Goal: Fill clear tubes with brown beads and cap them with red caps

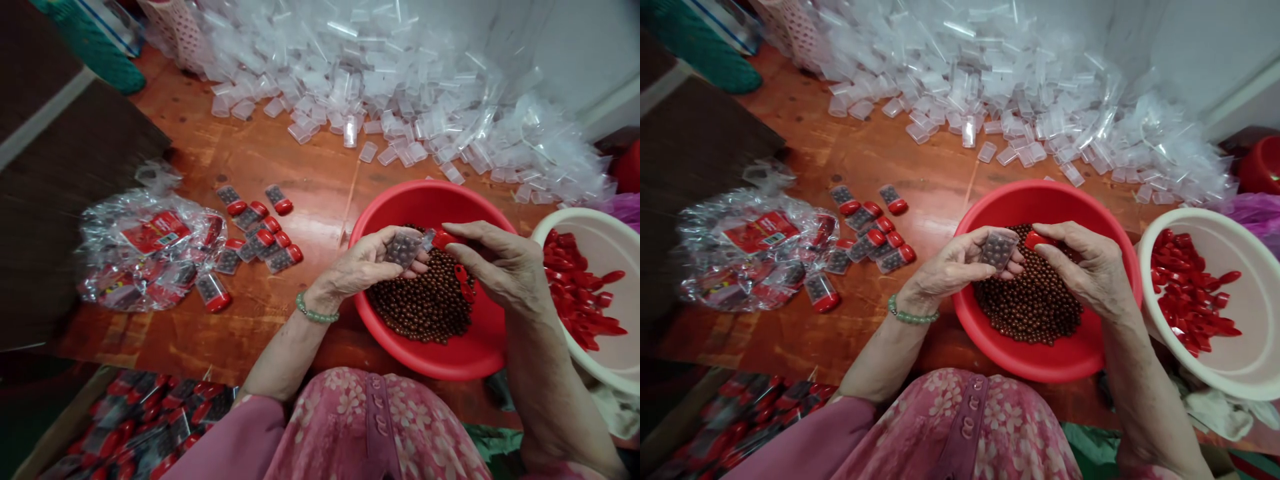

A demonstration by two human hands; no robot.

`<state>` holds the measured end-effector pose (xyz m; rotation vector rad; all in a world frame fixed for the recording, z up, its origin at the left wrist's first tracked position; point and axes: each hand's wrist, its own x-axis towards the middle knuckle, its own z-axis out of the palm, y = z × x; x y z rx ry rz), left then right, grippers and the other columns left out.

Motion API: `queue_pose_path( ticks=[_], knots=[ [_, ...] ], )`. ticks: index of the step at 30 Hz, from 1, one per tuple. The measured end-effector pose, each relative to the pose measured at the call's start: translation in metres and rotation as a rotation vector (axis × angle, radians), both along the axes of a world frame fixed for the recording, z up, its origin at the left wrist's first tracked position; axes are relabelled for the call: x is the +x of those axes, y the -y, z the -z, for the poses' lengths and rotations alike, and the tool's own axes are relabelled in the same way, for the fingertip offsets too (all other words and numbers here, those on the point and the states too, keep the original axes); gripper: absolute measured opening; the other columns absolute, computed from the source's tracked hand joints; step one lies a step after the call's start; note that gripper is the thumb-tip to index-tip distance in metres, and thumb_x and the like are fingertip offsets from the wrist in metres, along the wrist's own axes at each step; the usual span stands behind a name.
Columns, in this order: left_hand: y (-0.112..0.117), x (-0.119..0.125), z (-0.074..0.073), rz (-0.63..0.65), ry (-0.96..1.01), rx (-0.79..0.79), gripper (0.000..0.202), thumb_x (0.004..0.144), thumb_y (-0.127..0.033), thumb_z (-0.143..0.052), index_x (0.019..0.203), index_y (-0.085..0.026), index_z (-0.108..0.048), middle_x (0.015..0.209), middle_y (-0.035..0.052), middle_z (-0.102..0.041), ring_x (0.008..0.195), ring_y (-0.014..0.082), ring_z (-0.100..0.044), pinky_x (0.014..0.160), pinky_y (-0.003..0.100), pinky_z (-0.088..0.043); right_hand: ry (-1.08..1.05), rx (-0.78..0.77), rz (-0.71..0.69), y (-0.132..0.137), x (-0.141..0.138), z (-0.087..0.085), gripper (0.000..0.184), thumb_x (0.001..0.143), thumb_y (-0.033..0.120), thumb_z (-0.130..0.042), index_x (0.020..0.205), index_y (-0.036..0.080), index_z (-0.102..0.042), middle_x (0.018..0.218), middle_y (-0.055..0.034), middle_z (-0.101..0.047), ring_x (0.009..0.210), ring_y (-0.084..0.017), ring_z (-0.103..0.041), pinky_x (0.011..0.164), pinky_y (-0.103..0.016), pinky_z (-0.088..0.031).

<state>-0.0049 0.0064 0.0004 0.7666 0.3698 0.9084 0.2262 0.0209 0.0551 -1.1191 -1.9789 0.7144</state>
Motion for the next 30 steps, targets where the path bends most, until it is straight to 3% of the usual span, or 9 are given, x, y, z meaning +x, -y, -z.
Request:
queue_pose_path(
  ticks=[4,9,13,19,23,30],
  knots=[
    [0.006,-0.003,-0.011,0.022,0.048,0.019,0.048,0.081,-0.02,-0.08,0.127,-0.019,-0.066,0.121,0.0126,-0.073,0.112,0.0228,-0.072,0.097,0.033,-0.057,-0.096,-0.031,0.103,0.001,-0.003,0.005,0.029,0.087,0.023,-0.077,0.115,0.032,-0.078,0.104,-0.0014,-0.08,0.092,-0.018,-0.075,0.084,-0.032,-0.062],
    [0.007,0.0,-0.024,-0.022,-0.037,0.084,0.029,0.09,-0.033,-0.075,0.115,-0.018,-0.071,0.11,0.0098,-0.076,0.102,0.0193,-0.074,0.096,0.034,-0.057,-0.224,-0.065,0.194,0.0,-0.002,0.014,0.026,0.086,0.025,-0.078,0.111,0.03,-0.079,0.101,-0.0012,-0.08,0.088,-0.018,-0.077,0.081,-0.033,-0.064],
    [-0.002,0.005,-0.021,-0.111,-0.142,0.157,0.028,0.091,-0.035,-0.074,0.113,-0.018,-0.071,0.111,0.0088,-0.077,0.108,0.0191,-0.072,0.098,0.032,-0.054,-0.257,-0.109,0.197,0.0,-0.004,0.016,0.024,0.086,0.027,-0.079,0.109,0.032,-0.08,0.101,-0.001,-0.08,0.088,-0.018,-0.077,0.081,-0.033,-0.065],
    [-0.009,0.003,-0.016,-0.08,-0.13,0.092,0.035,0.088,-0.038,-0.076,0.117,-0.021,-0.069,0.117,0.009,-0.075,0.106,0.0206,-0.073,0.081,0.028,-0.06,-0.231,-0.112,0.196,0.0,-0.005,0.017,0.025,0.087,0.028,-0.078,0.111,0.032,-0.079,0.104,-0.001,-0.08,0.094,-0.02,-0.077,0.087,-0.034,-0.064],
    [-0.011,0.004,-0.016,-0.12,-0.207,0.12,0.029,0.086,-0.033,-0.077,0.111,-0.019,-0.072,0.111,0.0071,-0.074,0.102,0.0173,-0.071,0.082,0.026,-0.06,-0.233,-0.112,0.193,0.0,-0.006,0.016,0.026,0.087,0.028,-0.078,0.112,0.032,-0.079,0.106,-0.0007,-0.08,0.096,-0.019,-0.077,0.091,-0.034,-0.063],
    [-0.013,0.007,-0.016,-0.109,-0.247,0.129,0.03,0.087,-0.032,-0.075,0.114,-0.019,-0.072,0.113,0.0079,-0.073,0.101,0.0174,-0.069,0.085,0.028,-0.058,-0.272,-0.097,0.212,-0.001,-0.009,0.015,0.025,0.086,0.028,-0.078,0.111,0.03,-0.079,0.104,-0.0024,-0.081,0.092,-0.02,-0.078,0.084,-0.034,-0.066]
  ],
)
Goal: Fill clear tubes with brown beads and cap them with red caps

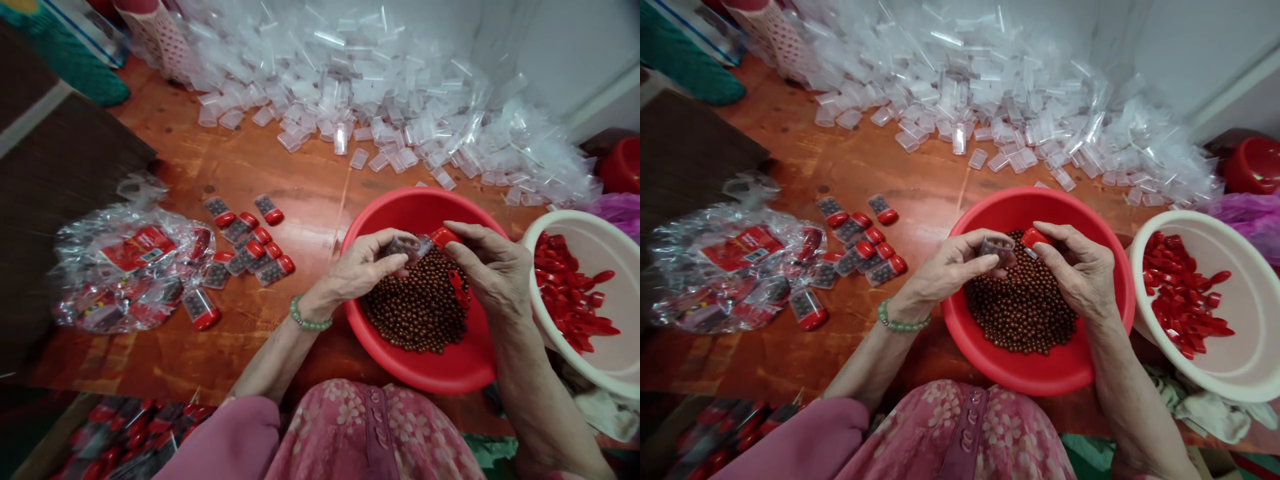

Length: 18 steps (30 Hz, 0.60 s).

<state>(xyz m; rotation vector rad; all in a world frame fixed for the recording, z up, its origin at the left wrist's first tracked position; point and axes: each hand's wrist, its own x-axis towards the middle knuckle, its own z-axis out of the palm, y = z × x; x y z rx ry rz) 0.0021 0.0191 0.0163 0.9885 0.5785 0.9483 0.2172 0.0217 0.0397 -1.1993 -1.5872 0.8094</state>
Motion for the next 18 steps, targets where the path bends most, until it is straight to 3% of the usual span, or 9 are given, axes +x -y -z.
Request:
queue_pose_path(
  ticks=[9,18],
  knots=[
    [0.0039,-0.0004,-0.0075,0.022,-0.042,0.01,0.028,0.088,-0.023,-0.07,0.115,-0.018,-0.073,0.118,0.0079,-0.072,0.104,0.0176,-0.066,0.092,0.029,-0.054,0.027,0.032,-0.025,0.0005,0.0003,0.0002,0.027,0.088,0.026,-0.077,0.113,0.033,-0.079,0.104,-0.0011,-0.081,0.093,-0.018,-0.077,0.086,-0.032,-0.064],
    [0.0022,-0.0005,-0.0007,0.015,-0.092,0.082,0.028,0.087,-0.022,-0.071,0.114,-0.019,-0.076,0.12,0.0075,-0.075,0.108,0.0191,-0.068,0.104,0.035,-0.049,0.063,0.018,-0.024,0.0037,-0.0011,-0.0003,0.026,0.089,0.03,-0.076,0.115,0.032,-0.078,0.107,-0.0026,-0.08,0.096,-0.021,-0.077,0.09,-0.036,-0.064]
  ],
)
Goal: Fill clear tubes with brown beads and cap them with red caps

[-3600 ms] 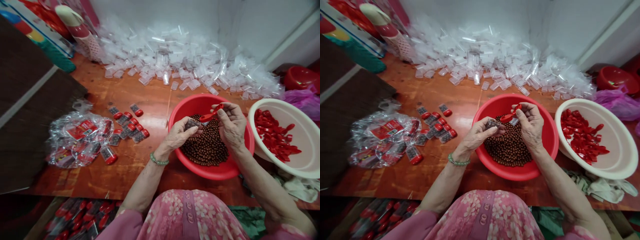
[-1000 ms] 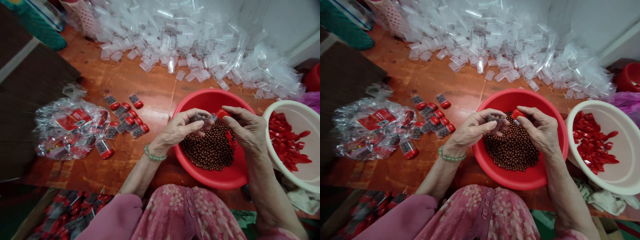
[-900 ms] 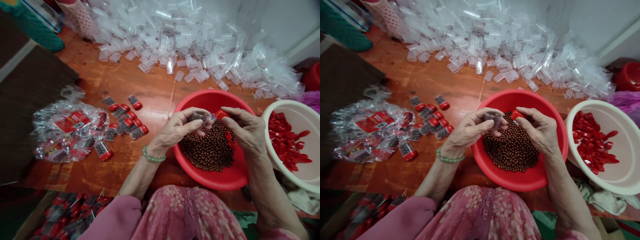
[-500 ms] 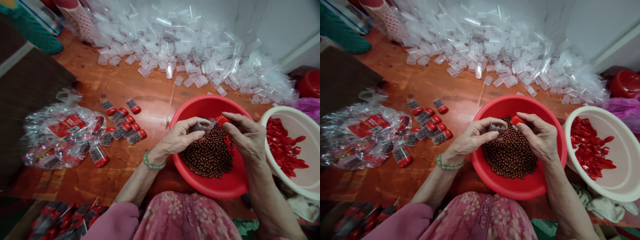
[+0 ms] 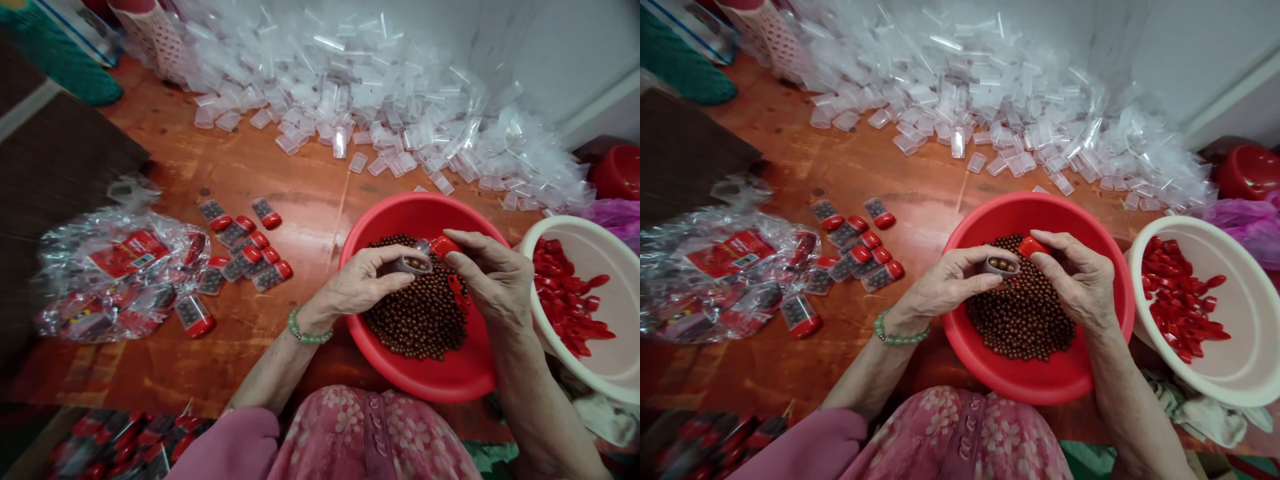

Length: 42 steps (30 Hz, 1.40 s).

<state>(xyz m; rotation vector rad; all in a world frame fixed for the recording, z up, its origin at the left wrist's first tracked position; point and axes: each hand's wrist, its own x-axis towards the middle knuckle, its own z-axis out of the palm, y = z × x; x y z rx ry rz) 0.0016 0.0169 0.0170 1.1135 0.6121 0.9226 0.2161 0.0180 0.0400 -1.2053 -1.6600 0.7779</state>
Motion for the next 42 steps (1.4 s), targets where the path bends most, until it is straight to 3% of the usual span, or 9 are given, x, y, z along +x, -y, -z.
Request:
queue_pose_path(
  ticks=[6,12,21,26,28,31,33,38,42],
  knots=[
    [0.004,0.004,0.003,-0.01,0.095,-0.051,0.028,0.087,-0.021,-0.071,0.115,-0.021,-0.076,0.121,0.0066,-0.075,0.112,0.019,-0.068,0.107,0.035,-0.049,0.006,0.033,0.03,0.009,-0.008,-0.01,0.028,0.091,0.029,-0.074,0.118,0.033,-0.076,0.11,-0.0034,-0.079,0.097,-0.021,-0.077,0.089,-0.036,-0.065],
    [0.006,0.005,0.005,-0.002,0.146,-0.151,0.034,0.082,-0.034,-0.08,0.111,-0.017,-0.076,0.113,0.0078,-0.076,0.107,0.0205,-0.069,0.1,0.034,-0.052,0.072,0.033,-0.038,0.007,-0.029,-0.019,0.025,0.091,0.03,-0.074,0.115,0.031,-0.076,0.111,-0.0029,-0.079,0.097,-0.02,-0.076,0.093,-0.037,-0.064],
    [0.004,0.006,0.003,0.003,0.197,-0.253,0.04,0.072,-0.042,-0.089,0.095,-0.013,-0.074,0.087,0.0038,-0.074,0.079,0.0125,-0.068,0.082,0.027,-0.055,0.028,-0.023,-0.033,-0.003,-0.04,-0.009,0.02,0.09,0.03,-0.075,0.109,0.029,-0.078,0.103,-0.0023,-0.079,0.09,-0.018,-0.075,0.081,-0.032,-0.064],
    [0.004,0.006,0.005,-0.026,0.24,-0.341,0.037,0.072,-0.036,-0.089,0.094,-0.012,-0.072,0.088,0.0037,-0.073,0.077,0.0116,-0.07,0.078,0.026,-0.058,0.119,0.011,-0.059,-0.007,-0.031,-0.009,0.018,0.093,0.03,-0.069,0.11,0.028,-0.077,0.1,-0.0026,-0.079,0.086,-0.017,-0.075,0.078,-0.032,-0.063],
    [0.004,0.006,0.006,-0.036,0.268,-0.358,0.036,0.072,-0.035,-0.09,0.094,-0.012,-0.072,0.088,0.0037,-0.073,0.079,0.0116,-0.07,0.079,0.025,-0.058,0.221,0.101,-0.151,-0.007,-0.027,-0.009,0.029,0.094,0.032,-0.069,0.122,0.027,-0.072,0.11,-0.006,-0.077,0.098,-0.021,-0.074,0.087,-0.038,-0.063],
    [0.005,0.006,0.007,-0.038,0.299,-0.371,0.038,0.074,-0.036,-0.089,0.097,-0.011,-0.072,0.09,0.0051,-0.075,0.08,0.0117,-0.071,0.081,0.025,-0.057,0.461,0.256,-0.292,-0.006,-0.025,-0.003,0.08,0.082,0.05,-0.08,0.15,0.021,-0.049,0.133,-0.0168,-0.067,0.12,-0.033,-0.067,0.099,-0.052,-0.058],
    [0.005,0.006,0.006,-0.036,0.318,-0.363,0.04,0.075,-0.038,-0.089,0.1,-0.011,-0.072,0.092,0.0062,-0.076,0.081,0.0124,-0.072,0.084,0.026,-0.057,0.606,0.316,-0.296,-0.005,-0.027,0.003,0.104,0.075,0.058,-0.083,0.157,0.018,-0.034,0.141,-0.0223,-0.059,0.128,-0.04,-0.06,0.101,-0.059,-0.055],
    [0.004,0.008,0.008,-0.013,0.345,-0.296,0.036,0.077,-0.039,-0.087,0.098,-0.012,-0.076,0.095,0.0068,-0.079,0.089,0.0148,-0.073,0.092,0.028,-0.055,0.675,0.467,-0.12,-0.002,-0.037,0.016,0.081,0.085,0.041,-0.07,0.154,0.019,-0.033,0.126,-0.0206,-0.064,0.111,-0.038,-0.064,0.088,-0.056,-0.057],
    [0.001,0.007,0.011,0.009,0.352,-0.326,0.047,0.08,-0.057,-0.079,0.091,-0.012,-0.078,0.093,0.0097,-0.08,0.095,0.0226,-0.075,0.094,0.035,-0.057,0.651,0.558,-0.096,-0.004,-0.038,0.018,0.084,0.08,0.049,-0.076,0.149,0.02,-0.038,0.12,-0.0186,-0.066,0.105,-0.037,-0.065,0.086,-0.052,-0.055]
  ],
)
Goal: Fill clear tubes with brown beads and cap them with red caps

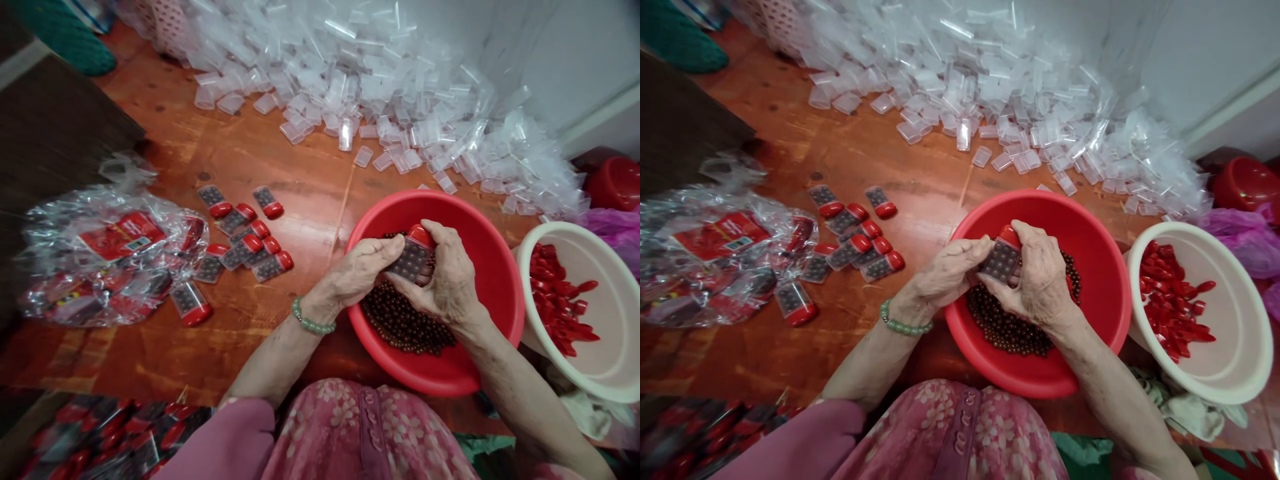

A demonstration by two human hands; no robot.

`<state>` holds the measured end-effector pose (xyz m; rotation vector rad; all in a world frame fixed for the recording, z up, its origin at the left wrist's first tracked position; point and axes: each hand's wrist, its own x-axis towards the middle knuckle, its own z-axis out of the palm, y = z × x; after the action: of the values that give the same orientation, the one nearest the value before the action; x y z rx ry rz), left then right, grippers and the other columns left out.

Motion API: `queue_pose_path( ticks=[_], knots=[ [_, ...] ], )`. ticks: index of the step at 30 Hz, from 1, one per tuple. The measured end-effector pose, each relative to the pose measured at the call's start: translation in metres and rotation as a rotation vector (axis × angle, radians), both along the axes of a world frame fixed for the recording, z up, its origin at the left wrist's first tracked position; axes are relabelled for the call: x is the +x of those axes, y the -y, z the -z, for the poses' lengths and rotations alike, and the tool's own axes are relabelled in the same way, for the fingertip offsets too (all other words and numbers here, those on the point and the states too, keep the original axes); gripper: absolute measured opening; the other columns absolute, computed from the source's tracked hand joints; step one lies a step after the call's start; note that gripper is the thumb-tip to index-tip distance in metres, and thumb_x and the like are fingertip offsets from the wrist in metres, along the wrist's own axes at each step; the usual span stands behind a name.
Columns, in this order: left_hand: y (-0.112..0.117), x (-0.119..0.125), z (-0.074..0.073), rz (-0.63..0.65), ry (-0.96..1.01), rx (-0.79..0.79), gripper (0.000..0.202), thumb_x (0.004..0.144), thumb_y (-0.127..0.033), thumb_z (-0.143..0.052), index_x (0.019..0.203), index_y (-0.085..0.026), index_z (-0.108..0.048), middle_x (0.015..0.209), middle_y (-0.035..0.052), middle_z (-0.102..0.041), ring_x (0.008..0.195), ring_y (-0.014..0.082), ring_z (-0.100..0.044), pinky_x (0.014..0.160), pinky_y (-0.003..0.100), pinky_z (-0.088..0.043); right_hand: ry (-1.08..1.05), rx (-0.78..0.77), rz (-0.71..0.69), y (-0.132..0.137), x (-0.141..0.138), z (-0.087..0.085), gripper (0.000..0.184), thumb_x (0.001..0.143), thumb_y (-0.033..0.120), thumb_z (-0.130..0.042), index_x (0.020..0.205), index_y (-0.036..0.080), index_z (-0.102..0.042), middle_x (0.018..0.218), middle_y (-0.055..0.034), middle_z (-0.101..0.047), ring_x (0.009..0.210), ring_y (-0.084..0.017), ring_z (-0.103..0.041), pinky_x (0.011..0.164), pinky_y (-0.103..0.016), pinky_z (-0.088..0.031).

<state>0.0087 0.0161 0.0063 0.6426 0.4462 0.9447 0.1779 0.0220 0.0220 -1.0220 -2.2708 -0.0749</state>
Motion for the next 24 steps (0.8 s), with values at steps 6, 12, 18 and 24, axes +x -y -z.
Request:
queue_pose_path(
  ticks=[6,12,18,24],
  knots=[
    [-0.001,-0.002,-0.004,0.022,-0.088,0.001,0.062,0.083,-0.073,-0.066,0.095,-0.013,-0.079,0.09,0.0106,-0.08,0.104,0.0288,-0.073,0.095,0.04,-0.056,0.016,0.108,-0.01,0.0,0.0,-0.004,0.073,0.084,0.052,-0.072,0.142,0.018,-0.043,0.115,-0.0157,-0.069,0.101,-0.032,-0.068,0.084,-0.047,-0.054],
    [0.001,-0.001,-0.008,0.011,-0.092,0.027,0.059,0.086,-0.07,-0.064,0.104,-0.015,-0.077,0.09,0.0088,-0.08,0.106,0.0283,-0.073,0.098,0.041,-0.055,0.052,0.154,-0.005,0.002,0.001,-0.007,0.066,0.085,0.048,-0.071,0.138,0.016,-0.046,0.113,-0.0145,-0.071,0.097,-0.029,-0.069,0.087,-0.045,-0.051],
    [0.001,0.001,-0.001,0.01,-0.091,0.044,0.047,0.077,-0.057,-0.082,0.094,-0.014,-0.076,0.092,0.007,-0.078,0.087,0.0191,-0.073,0.085,0.032,-0.056,0.045,0.044,-0.086,0.002,-0.001,-0.011,0.07,0.087,0.044,-0.073,0.143,0.017,-0.044,0.116,-0.016,-0.071,0.103,-0.031,-0.069,0.088,-0.046,-0.053],
    [0.016,-0.028,-0.011,-0.202,-0.285,0.097,0.04,0.084,-0.048,-0.077,0.107,-0.017,-0.068,0.092,0.0054,-0.078,0.083,0.0189,-0.076,0.083,0.035,-0.063,0.171,-0.374,-0.179,-0.014,0.032,-0.032,0.097,0.091,0.055,-0.067,0.164,0.016,-0.016,0.158,-0.0233,-0.043,0.131,-0.033,-0.058,0.106,-0.05,-0.052]
  ],
)
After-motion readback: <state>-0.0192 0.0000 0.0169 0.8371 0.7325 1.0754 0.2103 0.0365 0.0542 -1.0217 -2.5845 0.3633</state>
